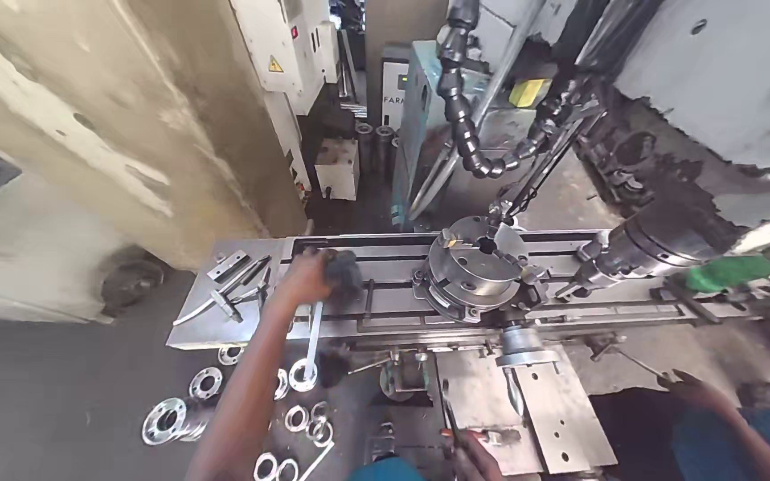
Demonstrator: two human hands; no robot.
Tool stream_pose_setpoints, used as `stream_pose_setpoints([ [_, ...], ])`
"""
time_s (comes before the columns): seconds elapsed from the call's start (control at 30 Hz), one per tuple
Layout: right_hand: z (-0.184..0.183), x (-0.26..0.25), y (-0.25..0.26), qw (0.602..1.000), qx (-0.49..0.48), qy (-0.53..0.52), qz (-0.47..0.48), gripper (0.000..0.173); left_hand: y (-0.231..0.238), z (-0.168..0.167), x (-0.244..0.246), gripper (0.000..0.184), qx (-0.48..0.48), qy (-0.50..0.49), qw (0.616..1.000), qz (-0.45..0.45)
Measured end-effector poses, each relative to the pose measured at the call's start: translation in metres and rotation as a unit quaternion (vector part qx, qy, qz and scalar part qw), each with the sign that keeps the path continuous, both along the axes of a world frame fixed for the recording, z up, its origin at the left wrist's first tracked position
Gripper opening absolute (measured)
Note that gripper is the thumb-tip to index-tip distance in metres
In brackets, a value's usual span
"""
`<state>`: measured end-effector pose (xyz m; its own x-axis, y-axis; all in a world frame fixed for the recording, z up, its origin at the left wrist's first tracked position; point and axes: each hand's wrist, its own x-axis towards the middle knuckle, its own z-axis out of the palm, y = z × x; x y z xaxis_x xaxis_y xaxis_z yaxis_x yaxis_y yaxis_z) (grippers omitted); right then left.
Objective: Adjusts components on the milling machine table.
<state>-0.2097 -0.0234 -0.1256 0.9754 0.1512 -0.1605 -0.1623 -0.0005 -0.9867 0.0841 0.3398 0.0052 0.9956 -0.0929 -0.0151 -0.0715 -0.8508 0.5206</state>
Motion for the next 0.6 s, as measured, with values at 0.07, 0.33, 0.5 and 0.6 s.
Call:
stream_pose_setpoints([
  [0.07, 0.007, 0.026, 0.025, 0.998, -0.005, -0.057, -0.009, 0.028, -0.016, -0.003, -0.041, 0.058, -0.037, -0.036, 0.999, 0.014],
  [0.33, 0.032, 0.093, 0.094, 0.971, -0.110, -0.190, -0.094, 0.026, -0.162, -0.056, -0.171, 0.035, -0.441, -0.013, 0.897, 0.007],
  [0.5, 0.026, 0.095, 0.079, 0.974, -0.141, -0.162, -0.065, 0.037, -0.158, -0.054, -0.106, 0.035, -0.423, -0.014, 0.905, 0.045],
  [0.6, 0.009, 0.079, 0.055, 0.983, -0.145, -0.095, -0.055, 0.034, -0.141, -0.055, -0.041, 0.037, -0.272, -0.014, 0.961, 0.042],
])
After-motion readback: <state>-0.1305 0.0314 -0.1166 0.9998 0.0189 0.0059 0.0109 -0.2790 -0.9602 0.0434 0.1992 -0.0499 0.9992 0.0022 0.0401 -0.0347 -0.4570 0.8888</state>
